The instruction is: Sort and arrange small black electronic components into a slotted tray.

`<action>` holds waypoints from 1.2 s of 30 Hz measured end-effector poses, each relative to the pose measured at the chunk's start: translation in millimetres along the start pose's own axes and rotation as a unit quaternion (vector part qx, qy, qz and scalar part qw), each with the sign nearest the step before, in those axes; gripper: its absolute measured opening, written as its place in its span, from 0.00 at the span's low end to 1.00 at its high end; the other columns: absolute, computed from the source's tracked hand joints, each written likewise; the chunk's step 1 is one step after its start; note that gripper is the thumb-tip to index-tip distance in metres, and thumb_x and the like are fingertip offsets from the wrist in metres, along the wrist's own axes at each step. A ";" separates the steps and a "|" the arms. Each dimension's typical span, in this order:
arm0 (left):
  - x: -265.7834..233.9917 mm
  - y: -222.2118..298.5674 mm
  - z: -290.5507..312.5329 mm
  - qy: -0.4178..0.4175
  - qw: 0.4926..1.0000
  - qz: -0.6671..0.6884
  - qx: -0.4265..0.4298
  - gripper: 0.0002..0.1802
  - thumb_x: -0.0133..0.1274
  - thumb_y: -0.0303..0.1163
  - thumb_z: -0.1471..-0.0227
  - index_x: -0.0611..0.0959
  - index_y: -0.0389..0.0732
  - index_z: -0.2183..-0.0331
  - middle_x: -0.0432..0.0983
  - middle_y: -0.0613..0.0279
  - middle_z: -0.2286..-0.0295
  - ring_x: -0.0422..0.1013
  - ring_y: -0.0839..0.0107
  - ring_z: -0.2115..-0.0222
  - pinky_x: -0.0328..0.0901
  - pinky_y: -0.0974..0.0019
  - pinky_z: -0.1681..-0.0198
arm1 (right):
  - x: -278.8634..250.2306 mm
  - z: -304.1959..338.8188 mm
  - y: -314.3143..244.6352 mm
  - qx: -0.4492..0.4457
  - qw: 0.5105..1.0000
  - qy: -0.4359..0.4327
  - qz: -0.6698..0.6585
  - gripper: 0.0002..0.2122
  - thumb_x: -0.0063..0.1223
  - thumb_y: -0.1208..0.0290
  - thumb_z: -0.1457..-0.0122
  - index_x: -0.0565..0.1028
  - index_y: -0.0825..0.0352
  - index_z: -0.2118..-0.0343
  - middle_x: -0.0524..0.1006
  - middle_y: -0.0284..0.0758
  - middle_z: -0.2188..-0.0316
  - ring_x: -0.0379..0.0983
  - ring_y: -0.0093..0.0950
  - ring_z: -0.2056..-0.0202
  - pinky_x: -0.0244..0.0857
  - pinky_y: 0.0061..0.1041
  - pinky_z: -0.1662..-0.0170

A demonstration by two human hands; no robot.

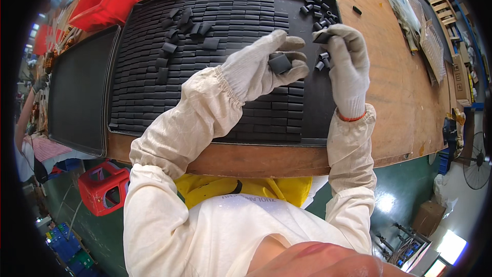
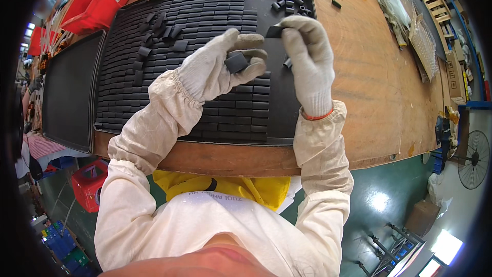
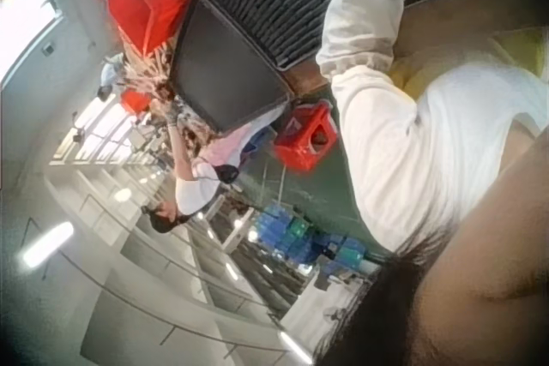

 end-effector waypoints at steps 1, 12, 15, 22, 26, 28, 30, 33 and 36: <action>1.6 1.6 -0.6 0.018 1.000 0.023 0.008 0.24 0.41 0.42 0.31 0.72 0.27 0.49 0.72 0.46 0.60 0.76 0.60 0.61 0.79 0.66 0.56 | -8.4 -0.8 2.1 0.008 1.000 0.023 -0.003 0.09 0.46 0.76 0.31 0.73 0.69 0.52 0.78 0.37 0.55 0.74 0.23 0.56 0.67 0.23 0.48; -13.4 9.4 -7.3 -0.038 0.998 0.021 0.044 0.22 0.47 0.15 0.42 0.69 0.28 0.45 0.71 0.39 0.52 0.72 0.53 0.47 0.72 0.62 0.43 | -12.0 0.4 10.0 0.049 0.998 0.037 0.034 0.09 0.55 0.72 0.34 0.79 0.66 0.54 0.79 0.27 0.59 0.72 0.15 0.57 0.65 0.15 0.52; -5.3 10.2 -2.1 -0.100 0.994 0.015 0.036 0.22 0.47 0.14 0.43 0.72 0.30 0.46 0.75 0.42 0.56 0.74 0.53 0.50 0.73 0.57 0.43 | -10.8 -0.1 10.6 0.053 0.997 0.037 0.029 0.09 0.55 0.71 0.34 0.79 0.66 0.54 0.79 0.27 0.59 0.73 0.15 0.58 0.65 0.15 0.52; -3.6 21.3 -5.7 -0.116 0.991 0.006 0.071 0.19 0.45 0.16 0.40 0.74 0.31 0.47 0.76 0.49 0.61 0.76 0.58 0.55 0.73 0.51 0.44 | -9.8 -1.1 11.9 0.055 0.997 0.038 0.023 0.09 0.55 0.72 0.34 0.79 0.66 0.54 0.80 0.27 0.59 0.73 0.15 0.58 0.65 0.15 0.52; -10.8 22.4 -2.9 0.007 0.999 0.020 0.045 0.14 0.47 0.29 0.36 0.77 0.31 0.53 0.73 0.59 0.67 0.77 0.65 0.65 0.78 0.60 0.56 | -10.0 -0.4 13.0 0.051 0.998 0.022 0.038 0.08 0.54 0.73 0.34 0.79 0.65 0.54 0.80 0.27 0.59 0.73 0.15 0.58 0.65 0.15 0.52; -10.5 21.6 3.6 0.056 0.995 -0.066 0.042 0.20 0.51 0.41 0.36 0.77 0.31 0.55 0.70 0.65 0.71 0.71 0.77 0.76 0.70 0.75 0.76 | -8.2 0.1 10.3 0.040 0.998 0.016 0.048 0.08 0.54 0.73 0.34 0.79 0.65 0.55 0.80 0.27 0.60 0.72 0.16 0.58 0.65 0.15 0.52; -9.3 23.4 5.3 0.037 0.989 -0.138 0.036 0.21 0.51 0.42 0.36 0.77 0.32 0.54 0.69 0.67 0.72 0.65 0.80 0.78 0.64 0.78 0.78 | -3.9 0.0 10.1 0.039 0.998 0.004 0.052 0.08 0.53 0.74 0.34 0.79 0.66 0.55 0.80 0.28 0.59 0.72 0.16 0.58 0.65 0.16 0.51; 0.3 20.1 9.0 0.017 0.973 -0.227 0.031 0.23 0.52 0.44 0.36 0.77 0.34 0.51 0.69 0.71 0.73 0.53 0.86 0.81 0.50 0.82 0.82 | 7.6 0.4 -0.7 0.019 0.995 -0.038 0.087 0.08 0.52 0.77 0.35 0.79 0.68 0.56 0.79 0.29 0.58 0.73 0.17 0.57 0.65 0.17 0.51; -1.0 14.2 7.7 0.017 0.980 -0.197 0.017 0.23 0.55 0.42 0.38 0.76 0.36 0.48 0.70 0.70 0.72 0.55 0.87 0.80 0.51 0.82 0.82 | 20.5 4.1 -7.4 -0.026 0.984 -0.094 0.151 0.08 0.52 0.81 0.37 0.79 0.69 0.58 0.78 0.32 0.57 0.74 0.20 0.57 0.67 0.19 0.50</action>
Point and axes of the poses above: each hand's wrist, its own z-axis away from the middle knuckle, its own x-axis out of the palm, y = z × x, the point moved 8 cm from there along -z, towards the middle knuckle
